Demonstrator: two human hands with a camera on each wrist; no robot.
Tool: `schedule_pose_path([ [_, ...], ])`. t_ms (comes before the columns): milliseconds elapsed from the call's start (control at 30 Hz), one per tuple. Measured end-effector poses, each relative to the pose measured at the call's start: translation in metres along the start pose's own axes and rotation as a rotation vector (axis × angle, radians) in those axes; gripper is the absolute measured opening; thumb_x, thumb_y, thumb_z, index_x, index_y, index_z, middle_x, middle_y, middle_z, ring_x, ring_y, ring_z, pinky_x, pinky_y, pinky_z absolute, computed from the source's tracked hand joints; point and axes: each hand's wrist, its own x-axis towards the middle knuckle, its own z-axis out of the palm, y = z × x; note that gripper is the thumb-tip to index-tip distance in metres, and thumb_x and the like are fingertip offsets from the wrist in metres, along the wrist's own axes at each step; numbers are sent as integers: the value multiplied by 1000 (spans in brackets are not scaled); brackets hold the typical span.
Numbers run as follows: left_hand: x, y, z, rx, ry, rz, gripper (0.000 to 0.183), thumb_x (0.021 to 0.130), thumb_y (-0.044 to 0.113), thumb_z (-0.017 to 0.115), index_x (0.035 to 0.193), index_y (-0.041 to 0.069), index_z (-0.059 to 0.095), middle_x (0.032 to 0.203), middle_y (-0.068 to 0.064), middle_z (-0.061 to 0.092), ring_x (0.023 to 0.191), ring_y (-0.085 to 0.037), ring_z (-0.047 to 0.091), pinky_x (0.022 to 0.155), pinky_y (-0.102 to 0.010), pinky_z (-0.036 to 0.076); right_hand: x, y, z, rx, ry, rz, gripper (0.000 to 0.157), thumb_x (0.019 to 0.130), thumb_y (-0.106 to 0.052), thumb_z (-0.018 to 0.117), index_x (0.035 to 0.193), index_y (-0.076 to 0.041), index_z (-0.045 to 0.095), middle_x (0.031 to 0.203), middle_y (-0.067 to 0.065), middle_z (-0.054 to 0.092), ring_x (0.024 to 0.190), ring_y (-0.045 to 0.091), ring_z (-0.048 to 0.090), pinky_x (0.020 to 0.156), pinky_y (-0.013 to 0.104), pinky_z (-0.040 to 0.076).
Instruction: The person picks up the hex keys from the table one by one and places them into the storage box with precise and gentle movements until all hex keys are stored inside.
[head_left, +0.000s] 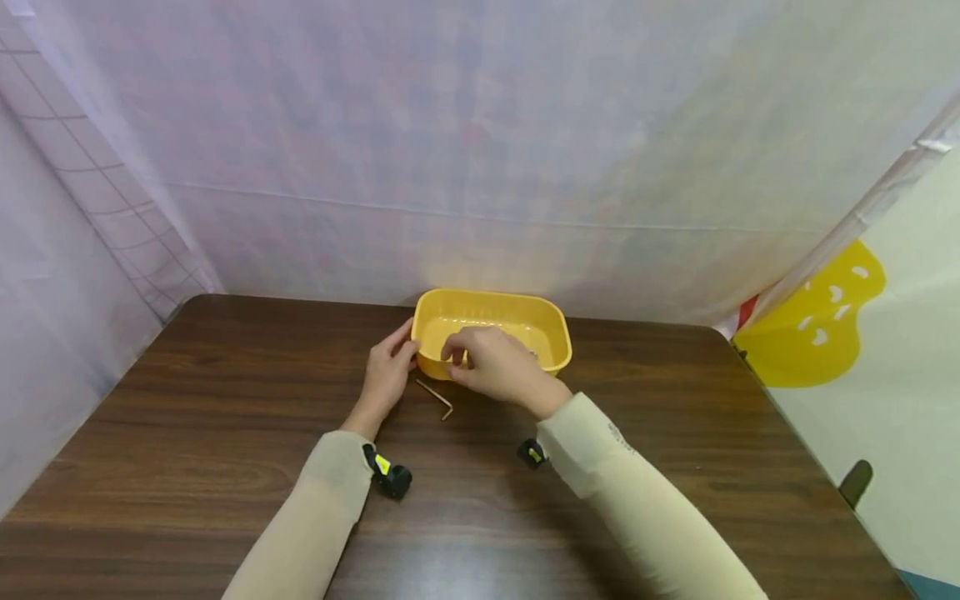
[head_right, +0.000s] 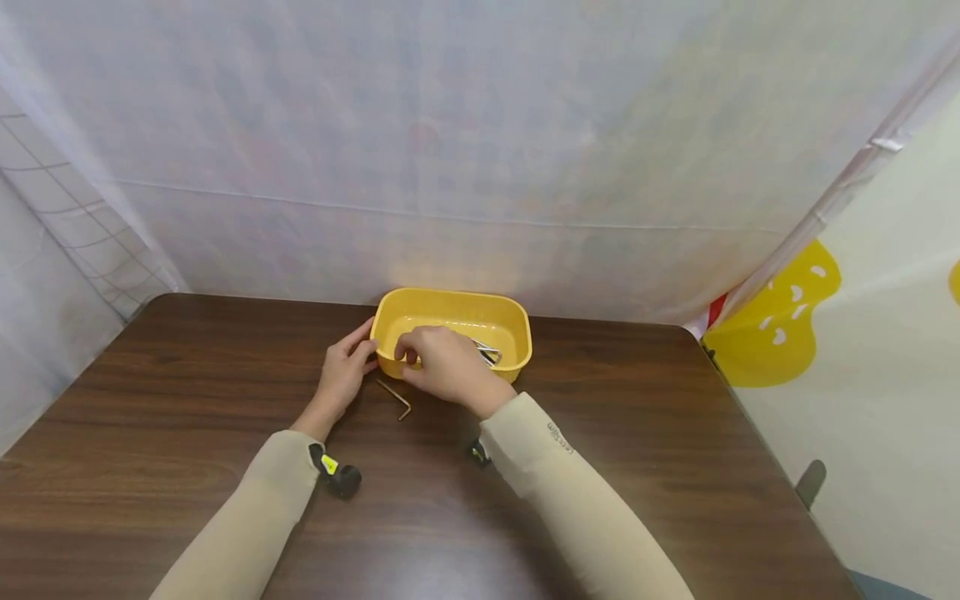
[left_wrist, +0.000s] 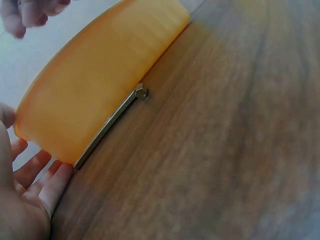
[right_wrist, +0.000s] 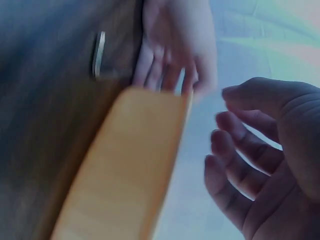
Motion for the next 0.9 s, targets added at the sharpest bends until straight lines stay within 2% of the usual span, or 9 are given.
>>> schedule_pose_path([
  [200,0,-1,1,-8,-4,10,47,101,15,53,148,13,53,153,-10,53,129,-24,57,101,-37,58,-4,-13,25,-91,-70,-7,8,86,-18,77,92,-15,74,86,-4,74,77,12,67,68,31,59],
  [433,0,-1,2,-30,-12,11,48,101,15,53,148,11,52,154,-10,51,132,-25,56,104,-39,57,-8,-16,44,-243,-42,7,9,86,-19,79,86,-15,70,79,-1,71,72,18,68,61,37,58],
  [600,-2,0,2,-29,-16,0,48,101,16,53,149,12,51,154,-10,51,134,-27,56,105,-43,55,-9,-17,49,-237,-102,28,2,87,-14,75,86,-14,73,81,-1,73,69,17,67,57,37,56],
  [733,0,0,1,-27,-28,4,48,102,17,52,150,14,50,155,-10,50,133,-26,56,105,-42,56,-11,-16,50,-221,-124,32,5,87,-10,73,86,-14,73,82,-2,72,69,16,65,57,35,55],
  [900,0,0,-1,-30,-24,1,48,102,17,53,150,14,51,154,-10,51,131,-25,57,105,-42,56,-13,-15,51,-190,-153,41,7,89,-16,72,82,-17,69,76,-3,66,63,13,58,51,32,48],
])
